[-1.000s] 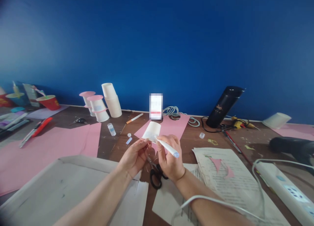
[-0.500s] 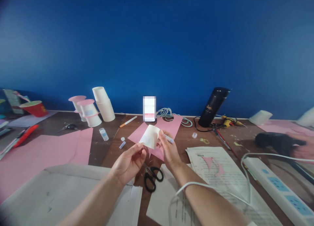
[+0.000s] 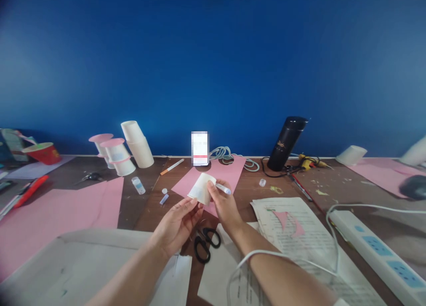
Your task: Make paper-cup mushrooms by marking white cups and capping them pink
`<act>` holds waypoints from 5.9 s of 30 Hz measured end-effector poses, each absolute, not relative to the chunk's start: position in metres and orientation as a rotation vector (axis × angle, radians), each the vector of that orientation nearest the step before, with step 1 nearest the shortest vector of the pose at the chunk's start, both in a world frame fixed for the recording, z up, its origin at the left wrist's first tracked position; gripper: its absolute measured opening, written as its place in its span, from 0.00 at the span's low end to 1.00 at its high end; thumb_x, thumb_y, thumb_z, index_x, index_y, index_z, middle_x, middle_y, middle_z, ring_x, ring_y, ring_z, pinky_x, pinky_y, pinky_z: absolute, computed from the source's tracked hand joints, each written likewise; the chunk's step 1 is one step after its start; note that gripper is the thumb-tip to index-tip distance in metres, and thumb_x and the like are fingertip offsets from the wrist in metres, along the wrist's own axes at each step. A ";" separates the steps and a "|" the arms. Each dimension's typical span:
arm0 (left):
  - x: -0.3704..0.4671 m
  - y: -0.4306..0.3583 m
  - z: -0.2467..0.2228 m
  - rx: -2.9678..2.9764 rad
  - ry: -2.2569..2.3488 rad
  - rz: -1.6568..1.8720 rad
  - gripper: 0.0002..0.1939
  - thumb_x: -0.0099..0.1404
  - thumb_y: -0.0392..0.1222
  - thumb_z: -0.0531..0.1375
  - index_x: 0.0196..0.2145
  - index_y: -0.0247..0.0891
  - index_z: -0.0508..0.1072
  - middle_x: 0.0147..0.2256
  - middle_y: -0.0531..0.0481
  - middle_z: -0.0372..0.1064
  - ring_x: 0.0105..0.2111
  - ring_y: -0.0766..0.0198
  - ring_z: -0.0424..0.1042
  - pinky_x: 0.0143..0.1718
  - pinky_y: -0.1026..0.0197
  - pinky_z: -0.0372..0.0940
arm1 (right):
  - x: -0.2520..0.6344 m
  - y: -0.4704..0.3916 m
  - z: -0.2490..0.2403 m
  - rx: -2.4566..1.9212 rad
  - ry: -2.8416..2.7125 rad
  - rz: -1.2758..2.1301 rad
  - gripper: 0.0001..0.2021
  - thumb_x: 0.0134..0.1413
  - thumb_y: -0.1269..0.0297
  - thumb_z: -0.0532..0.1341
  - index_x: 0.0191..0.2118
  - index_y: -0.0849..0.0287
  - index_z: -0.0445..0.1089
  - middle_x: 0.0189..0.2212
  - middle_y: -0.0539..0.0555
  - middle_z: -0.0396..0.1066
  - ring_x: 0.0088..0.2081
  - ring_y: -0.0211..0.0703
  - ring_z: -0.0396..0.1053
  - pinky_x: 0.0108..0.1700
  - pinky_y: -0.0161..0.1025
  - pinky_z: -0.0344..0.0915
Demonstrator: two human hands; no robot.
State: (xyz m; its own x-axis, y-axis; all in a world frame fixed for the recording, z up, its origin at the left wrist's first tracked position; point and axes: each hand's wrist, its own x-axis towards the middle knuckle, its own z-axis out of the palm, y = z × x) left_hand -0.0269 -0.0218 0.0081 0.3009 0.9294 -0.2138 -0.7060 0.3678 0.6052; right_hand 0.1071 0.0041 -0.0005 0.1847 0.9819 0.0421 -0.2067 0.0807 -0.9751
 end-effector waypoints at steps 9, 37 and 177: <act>-0.028 -0.017 0.007 0.399 0.739 1.240 0.04 0.55 0.32 0.65 0.25 0.29 0.73 0.27 0.46 0.71 0.26 0.71 0.70 0.32 0.70 0.69 | 0.114 -0.013 0.004 -1.081 -1.481 0.229 0.17 0.63 0.60 0.49 0.55 0.57 0.61 0.42 0.57 0.68 0.44 0.45 0.68 0.49 0.48 0.65; -0.028 -0.016 0.007 0.466 0.727 1.267 0.07 0.49 0.35 0.68 0.26 0.29 0.75 0.27 0.48 0.71 0.26 0.72 0.69 0.33 0.70 0.65 | 0.105 -0.024 0.007 -1.046 -1.688 0.114 0.07 0.58 0.65 0.57 0.43 0.56 0.66 0.35 0.54 0.71 0.37 0.43 0.71 0.40 0.40 0.69; -0.028 -0.018 0.008 0.636 0.833 1.252 0.10 0.48 0.41 0.68 0.27 0.32 0.76 0.26 0.49 0.70 0.25 0.70 0.68 0.31 0.67 0.62 | 0.106 -0.022 0.011 -1.083 -1.758 -0.206 0.05 0.58 0.67 0.56 0.40 0.56 0.67 0.34 0.53 0.72 0.38 0.44 0.70 0.44 0.44 0.65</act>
State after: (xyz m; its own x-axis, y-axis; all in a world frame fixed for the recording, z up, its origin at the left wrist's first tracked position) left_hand -0.0282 -0.0182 0.0084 0.0997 0.9763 -0.1919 -0.5542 0.2147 0.8042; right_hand 0.1057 -0.0216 0.0107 -0.0788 0.5690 0.8186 0.7425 0.5814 -0.3326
